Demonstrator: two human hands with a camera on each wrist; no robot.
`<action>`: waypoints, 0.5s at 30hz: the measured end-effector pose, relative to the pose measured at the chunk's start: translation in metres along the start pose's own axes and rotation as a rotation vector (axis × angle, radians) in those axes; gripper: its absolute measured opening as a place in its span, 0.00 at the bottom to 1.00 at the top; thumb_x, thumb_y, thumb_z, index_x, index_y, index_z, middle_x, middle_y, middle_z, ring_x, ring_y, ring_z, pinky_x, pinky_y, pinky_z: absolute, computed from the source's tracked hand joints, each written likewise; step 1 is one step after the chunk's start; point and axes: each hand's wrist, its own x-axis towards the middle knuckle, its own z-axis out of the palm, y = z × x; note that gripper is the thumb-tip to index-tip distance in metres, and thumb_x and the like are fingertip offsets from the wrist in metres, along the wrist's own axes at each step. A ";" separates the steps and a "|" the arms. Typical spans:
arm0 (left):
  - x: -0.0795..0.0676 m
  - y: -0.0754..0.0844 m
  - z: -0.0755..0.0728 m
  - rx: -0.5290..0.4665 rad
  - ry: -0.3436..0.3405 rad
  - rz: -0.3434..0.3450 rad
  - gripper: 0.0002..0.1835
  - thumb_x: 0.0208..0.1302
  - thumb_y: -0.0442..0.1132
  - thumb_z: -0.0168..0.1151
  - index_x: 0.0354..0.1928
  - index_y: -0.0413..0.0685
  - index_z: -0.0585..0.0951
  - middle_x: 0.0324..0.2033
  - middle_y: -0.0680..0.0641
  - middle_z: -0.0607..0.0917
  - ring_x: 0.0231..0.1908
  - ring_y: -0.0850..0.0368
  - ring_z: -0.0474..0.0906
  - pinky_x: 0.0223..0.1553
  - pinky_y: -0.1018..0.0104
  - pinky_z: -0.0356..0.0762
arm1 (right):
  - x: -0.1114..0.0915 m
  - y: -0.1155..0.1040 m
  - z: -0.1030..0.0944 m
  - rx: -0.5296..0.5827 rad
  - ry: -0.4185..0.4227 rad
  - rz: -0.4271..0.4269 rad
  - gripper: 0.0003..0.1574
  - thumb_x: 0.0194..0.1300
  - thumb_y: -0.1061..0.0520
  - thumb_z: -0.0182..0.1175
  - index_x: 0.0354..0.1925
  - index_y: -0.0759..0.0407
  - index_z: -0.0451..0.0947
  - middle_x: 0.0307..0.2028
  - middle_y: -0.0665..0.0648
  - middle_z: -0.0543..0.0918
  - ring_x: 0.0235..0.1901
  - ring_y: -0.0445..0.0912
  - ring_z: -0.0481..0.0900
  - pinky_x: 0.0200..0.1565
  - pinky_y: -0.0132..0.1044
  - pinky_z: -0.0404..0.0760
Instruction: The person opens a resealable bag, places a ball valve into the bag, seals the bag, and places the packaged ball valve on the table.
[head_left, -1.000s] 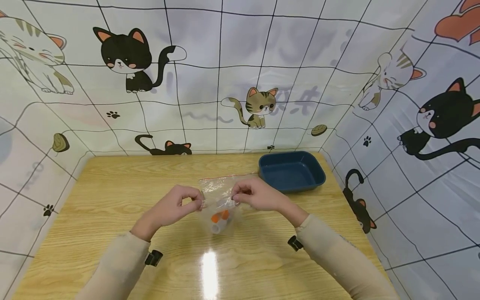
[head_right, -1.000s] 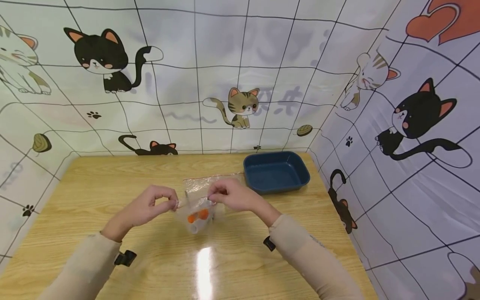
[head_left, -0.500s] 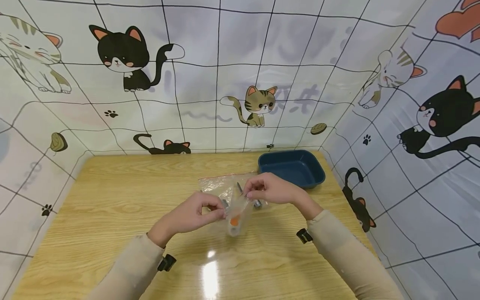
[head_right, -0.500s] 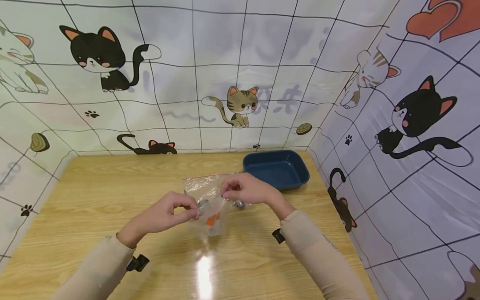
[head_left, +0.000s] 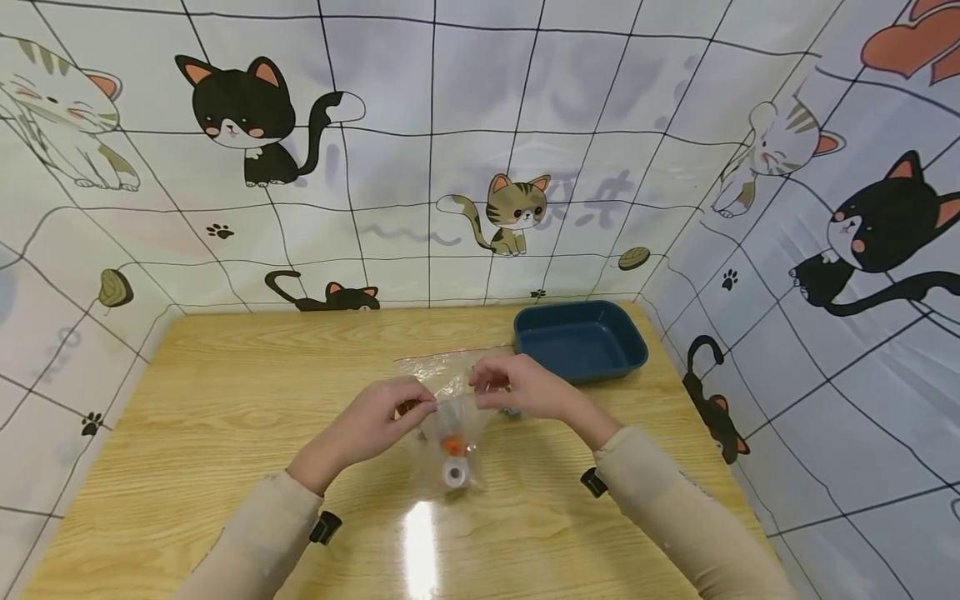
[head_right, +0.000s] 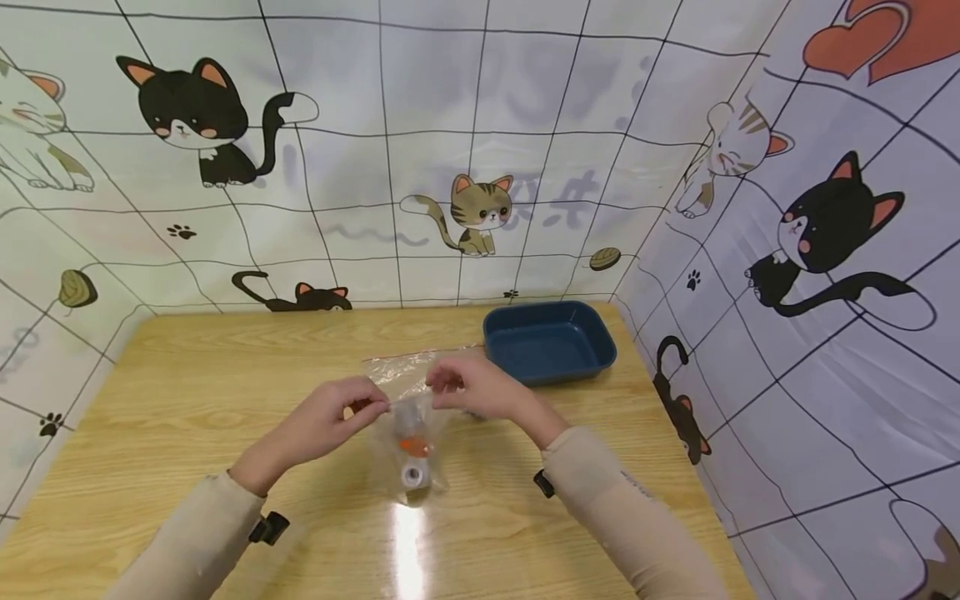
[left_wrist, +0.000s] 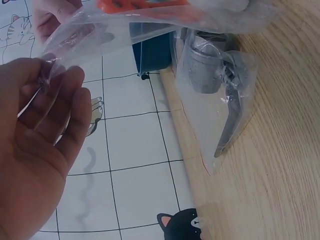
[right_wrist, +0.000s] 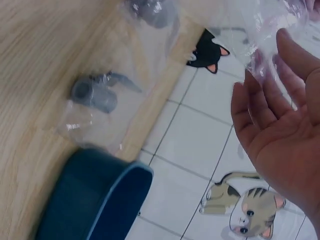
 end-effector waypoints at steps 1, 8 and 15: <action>0.000 0.000 0.000 0.016 0.011 -0.003 0.07 0.71 0.44 0.57 0.39 0.55 0.84 0.30 0.62 0.80 0.29 0.68 0.73 0.32 0.71 0.76 | 0.002 0.000 0.003 -0.015 -0.002 -0.006 0.18 0.65 0.53 0.65 0.52 0.52 0.76 0.43 0.52 0.85 0.41 0.41 0.81 0.46 0.35 0.80; 0.001 -0.003 0.003 0.096 0.108 -0.036 0.06 0.69 0.40 0.59 0.45 0.55 0.82 0.32 0.59 0.80 0.28 0.67 0.72 0.31 0.73 0.74 | 0.012 -0.007 0.016 -0.124 0.005 -0.016 0.16 0.66 0.54 0.62 0.52 0.54 0.79 0.38 0.49 0.85 0.36 0.39 0.80 0.40 0.32 0.79; -0.001 -0.009 0.003 0.109 0.110 -0.163 0.12 0.69 0.48 0.60 0.50 0.55 0.80 0.32 0.60 0.83 0.30 0.69 0.77 0.34 0.70 0.78 | 0.015 -0.012 0.015 -0.185 0.079 -0.036 0.11 0.65 0.59 0.63 0.46 0.51 0.81 0.37 0.47 0.85 0.36 0.38 0.79 0.41 0.32 0.78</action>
